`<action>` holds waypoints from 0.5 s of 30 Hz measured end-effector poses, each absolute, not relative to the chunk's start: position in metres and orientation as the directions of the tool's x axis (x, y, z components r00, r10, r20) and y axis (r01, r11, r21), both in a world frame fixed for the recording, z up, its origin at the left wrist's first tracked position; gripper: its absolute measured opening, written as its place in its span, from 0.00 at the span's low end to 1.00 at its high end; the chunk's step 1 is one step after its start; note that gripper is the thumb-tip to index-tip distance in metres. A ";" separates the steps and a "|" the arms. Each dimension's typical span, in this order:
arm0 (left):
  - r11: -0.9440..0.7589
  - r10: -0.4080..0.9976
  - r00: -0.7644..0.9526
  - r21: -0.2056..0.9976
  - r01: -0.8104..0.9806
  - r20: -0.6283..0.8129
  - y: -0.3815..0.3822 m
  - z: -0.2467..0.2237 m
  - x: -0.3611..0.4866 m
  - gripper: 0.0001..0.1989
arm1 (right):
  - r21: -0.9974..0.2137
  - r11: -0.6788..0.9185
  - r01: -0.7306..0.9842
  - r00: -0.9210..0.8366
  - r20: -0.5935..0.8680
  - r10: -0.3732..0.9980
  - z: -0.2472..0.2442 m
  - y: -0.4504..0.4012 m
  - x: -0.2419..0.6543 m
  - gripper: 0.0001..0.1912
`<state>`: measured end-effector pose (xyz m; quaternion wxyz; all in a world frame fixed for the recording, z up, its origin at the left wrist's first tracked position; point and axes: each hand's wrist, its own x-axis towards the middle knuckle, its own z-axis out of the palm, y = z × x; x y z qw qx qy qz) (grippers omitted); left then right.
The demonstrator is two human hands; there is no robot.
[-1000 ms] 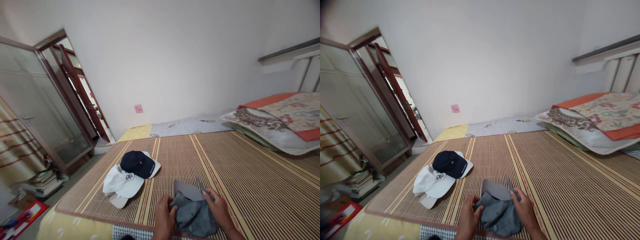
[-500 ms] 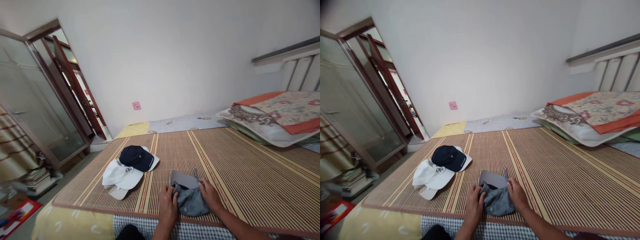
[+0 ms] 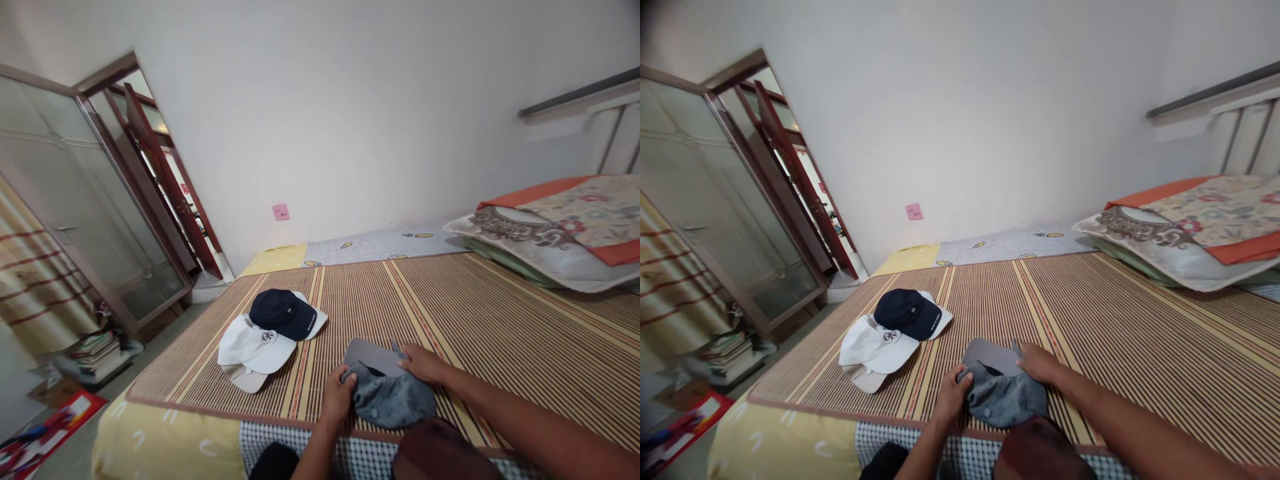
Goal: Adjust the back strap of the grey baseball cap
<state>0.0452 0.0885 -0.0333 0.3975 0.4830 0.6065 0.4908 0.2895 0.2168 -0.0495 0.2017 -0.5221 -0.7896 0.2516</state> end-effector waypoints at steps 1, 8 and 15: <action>0.052 0.978 -0.206 0.981 0.189 -0.012 0.089 -0.033 0.044 0.14 | -0.610 0.321 0.725 -0.341 0.086 0.936 -0.053 0.212 0.289 0.07; 0.066 0.986 -0.158 0.992 0.106 -0.049 0.089 -0.030 0.040 0.20 | -0.647 0.242 0.723 -0.100 0.249 0.963 -0.080 0.176 0.292 0.23; 0.101 0.979 -0.188 0.991 0.084 -0.084 0.086 -0.034 0.041 0.18 | -0.677 0.265 0.686 -0.040 0.329 0.943 -0.087 0.173 0.294 0.21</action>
